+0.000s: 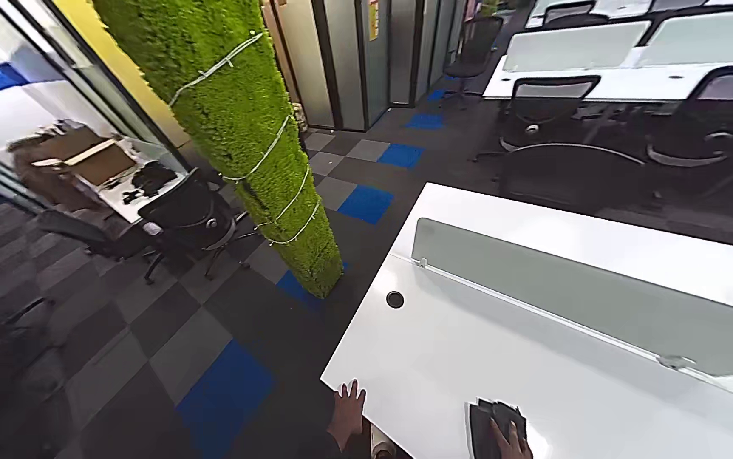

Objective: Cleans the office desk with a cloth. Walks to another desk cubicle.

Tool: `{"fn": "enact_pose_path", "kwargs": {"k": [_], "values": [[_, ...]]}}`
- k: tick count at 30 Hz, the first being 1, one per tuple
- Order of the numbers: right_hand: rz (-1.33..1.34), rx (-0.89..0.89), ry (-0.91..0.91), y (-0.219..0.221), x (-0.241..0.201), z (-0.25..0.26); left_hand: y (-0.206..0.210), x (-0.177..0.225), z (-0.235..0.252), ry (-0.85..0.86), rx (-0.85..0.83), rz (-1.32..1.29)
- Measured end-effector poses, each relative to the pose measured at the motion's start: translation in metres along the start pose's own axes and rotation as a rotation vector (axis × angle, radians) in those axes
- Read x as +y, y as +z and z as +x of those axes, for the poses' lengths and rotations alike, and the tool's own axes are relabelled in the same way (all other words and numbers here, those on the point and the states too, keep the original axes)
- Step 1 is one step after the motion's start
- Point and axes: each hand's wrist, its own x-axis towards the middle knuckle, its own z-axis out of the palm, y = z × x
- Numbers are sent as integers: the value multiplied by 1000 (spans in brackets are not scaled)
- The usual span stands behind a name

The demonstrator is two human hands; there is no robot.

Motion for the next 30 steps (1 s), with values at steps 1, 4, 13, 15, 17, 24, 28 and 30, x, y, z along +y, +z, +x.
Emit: {"fn": "enact_pose_path", "kwargs": {"k": [1, 4, 13, 15, 17, 24, 28, 30], "values": [[9, -3, 21, -2, -8, 11, -3, -4, 2, 6, -15, 9], [-17, -30, 90, -7, -37, 36, -8, -12, 10, 28, -70, 43], [-111, -208, -270, 51, -155, -13, -26, -21, 21, 86, -178, 70], [-134, -259, -345, 60, -167, -23, -29, -21, 22, 90, -194, 86], [-164, -298, -360, 55, -168, -26, -33, -19, 22, 93, -205, 98], [-182, -224, -178, 28, -122, -2, -38, -10, 25, 70, -217, 129], [-133, -122, 29, 8, -74, 5, -35, -15, 27, 81, -199, 143], [-96, -94, 138, -2, -58, 4, -36, -17, 24, 93, -180, 156]]}}
